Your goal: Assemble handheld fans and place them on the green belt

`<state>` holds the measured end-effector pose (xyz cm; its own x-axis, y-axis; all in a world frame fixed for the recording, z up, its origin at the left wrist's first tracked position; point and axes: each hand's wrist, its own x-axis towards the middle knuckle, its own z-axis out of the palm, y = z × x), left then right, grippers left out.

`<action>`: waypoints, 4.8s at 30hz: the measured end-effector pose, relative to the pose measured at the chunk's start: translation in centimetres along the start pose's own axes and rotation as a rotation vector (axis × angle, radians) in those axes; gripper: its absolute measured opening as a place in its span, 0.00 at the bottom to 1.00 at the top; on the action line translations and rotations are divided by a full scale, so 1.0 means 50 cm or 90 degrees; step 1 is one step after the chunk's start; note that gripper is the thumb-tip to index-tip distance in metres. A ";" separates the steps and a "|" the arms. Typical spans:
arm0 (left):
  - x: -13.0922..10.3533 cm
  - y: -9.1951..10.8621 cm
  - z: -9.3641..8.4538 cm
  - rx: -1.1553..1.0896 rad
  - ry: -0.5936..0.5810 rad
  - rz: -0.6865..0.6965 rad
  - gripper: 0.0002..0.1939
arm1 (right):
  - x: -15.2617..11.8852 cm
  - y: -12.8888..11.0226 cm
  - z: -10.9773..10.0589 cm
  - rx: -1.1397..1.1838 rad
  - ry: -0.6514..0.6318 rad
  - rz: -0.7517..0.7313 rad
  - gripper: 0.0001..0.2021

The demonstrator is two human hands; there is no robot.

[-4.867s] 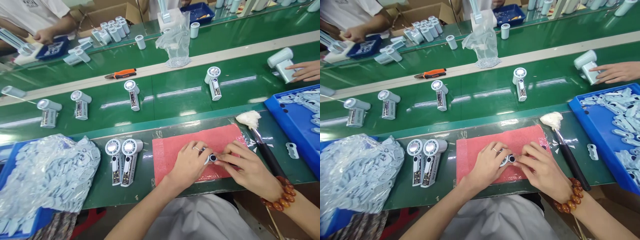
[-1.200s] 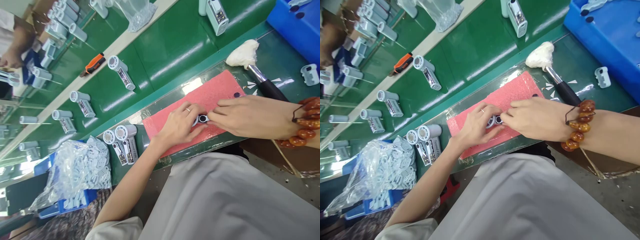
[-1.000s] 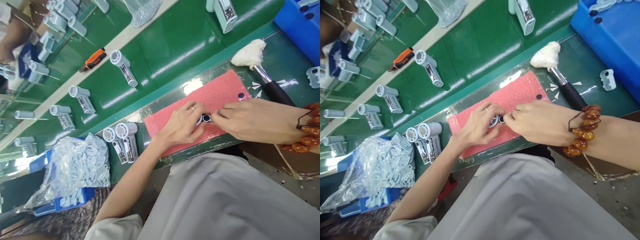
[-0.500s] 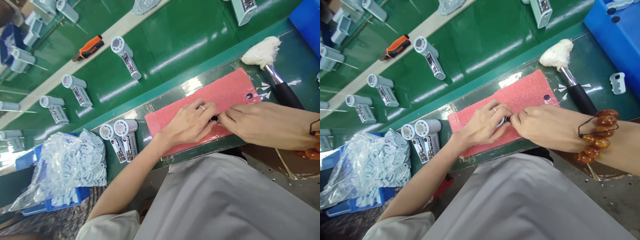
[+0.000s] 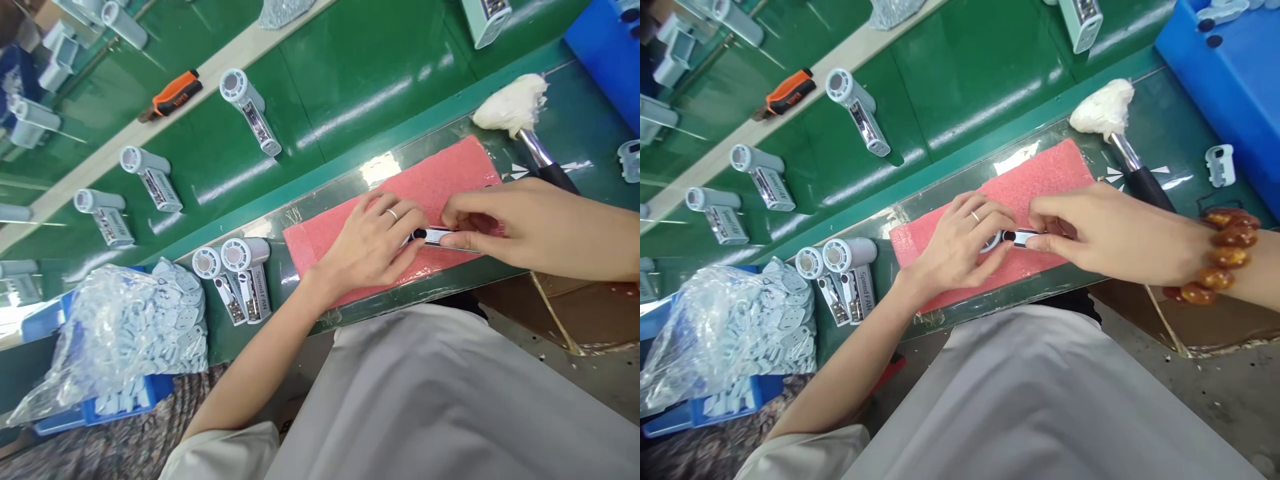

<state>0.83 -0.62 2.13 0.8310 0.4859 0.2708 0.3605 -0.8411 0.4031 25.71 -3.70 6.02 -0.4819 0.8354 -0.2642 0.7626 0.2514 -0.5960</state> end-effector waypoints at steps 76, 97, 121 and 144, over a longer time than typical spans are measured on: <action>-0.035 0.019 -0.002 0.210 -0.109 0.064 0.25 | -0.010 0.014 0.171 -0.283 0.367 -0.274 0.22; -0.021 0.015 -0.038 -0.136 0.076 -0.149 0.33 | -0.047 -0.031 0.155 0.019 0.350 -0.039 0.19; -0.006 0.123 -0.030 -0.809 0.229 -0.349 0.45 | -0.053 -0.180 0.172 0.955 0.283 0.266 0.22; 0.126 -0.195 -0.150 -0.242 0.140 -0.378 0.30 | 0.201 -0.014 -0.037 -0.143 0.246 0.309 0.22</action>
<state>-0.62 12.43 6.46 0.4230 0.9038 0.0650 0.5184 -0.3002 0.8007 21.11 5.44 5.18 0.0966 0.9844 -0.1469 0.9457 -0.1368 -0.2949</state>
